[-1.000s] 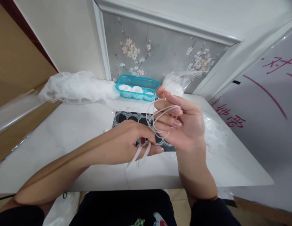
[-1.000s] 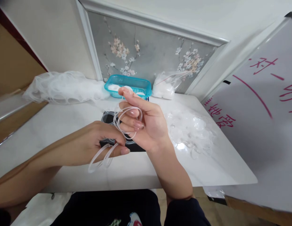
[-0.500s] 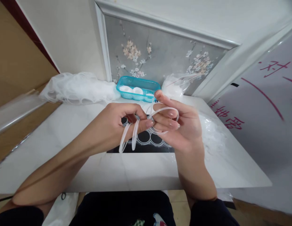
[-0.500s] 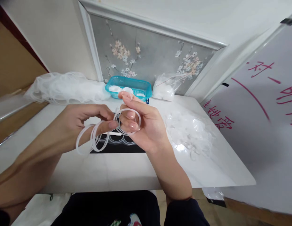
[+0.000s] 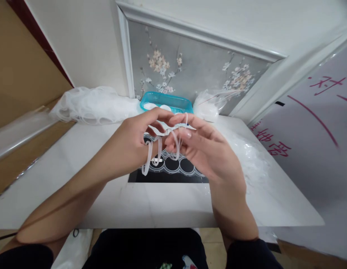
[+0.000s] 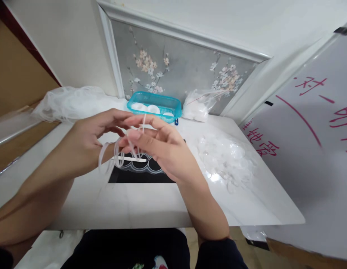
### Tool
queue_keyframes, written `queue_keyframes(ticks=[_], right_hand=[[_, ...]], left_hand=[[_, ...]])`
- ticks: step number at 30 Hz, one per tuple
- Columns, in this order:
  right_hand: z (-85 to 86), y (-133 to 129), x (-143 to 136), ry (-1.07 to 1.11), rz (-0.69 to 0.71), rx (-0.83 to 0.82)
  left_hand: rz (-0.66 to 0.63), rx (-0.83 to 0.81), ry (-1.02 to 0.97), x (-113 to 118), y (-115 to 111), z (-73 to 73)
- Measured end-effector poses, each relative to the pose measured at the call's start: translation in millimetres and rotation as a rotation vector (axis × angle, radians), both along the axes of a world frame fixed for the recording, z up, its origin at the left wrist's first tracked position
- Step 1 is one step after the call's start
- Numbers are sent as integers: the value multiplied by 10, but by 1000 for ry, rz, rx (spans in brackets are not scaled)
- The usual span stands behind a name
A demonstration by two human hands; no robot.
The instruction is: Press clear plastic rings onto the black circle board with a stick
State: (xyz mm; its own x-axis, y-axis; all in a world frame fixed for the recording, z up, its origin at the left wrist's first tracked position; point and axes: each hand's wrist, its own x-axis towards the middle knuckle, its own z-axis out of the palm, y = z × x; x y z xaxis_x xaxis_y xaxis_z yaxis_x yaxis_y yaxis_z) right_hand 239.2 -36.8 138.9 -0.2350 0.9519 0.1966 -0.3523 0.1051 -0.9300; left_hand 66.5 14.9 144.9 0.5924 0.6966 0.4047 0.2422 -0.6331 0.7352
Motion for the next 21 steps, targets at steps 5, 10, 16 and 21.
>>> queue_keyframes(ticks=[5, 10, 16, 21], right_hand=[[-83, 9, -30, -274, 23, 92], [-235, 136, -42, -510, -60, 113], [-397, 368, -68, -467, -175, 174], [-495, 608, 6, -181, -267, 206]], left_hand=[[-159, 42, 196, 25, 91, -38], [-135, -21, 261, 67, 292, -185], [-26, -70, 213, 84, 452, -253], [84, -59, 207, 85, 434, -244]])
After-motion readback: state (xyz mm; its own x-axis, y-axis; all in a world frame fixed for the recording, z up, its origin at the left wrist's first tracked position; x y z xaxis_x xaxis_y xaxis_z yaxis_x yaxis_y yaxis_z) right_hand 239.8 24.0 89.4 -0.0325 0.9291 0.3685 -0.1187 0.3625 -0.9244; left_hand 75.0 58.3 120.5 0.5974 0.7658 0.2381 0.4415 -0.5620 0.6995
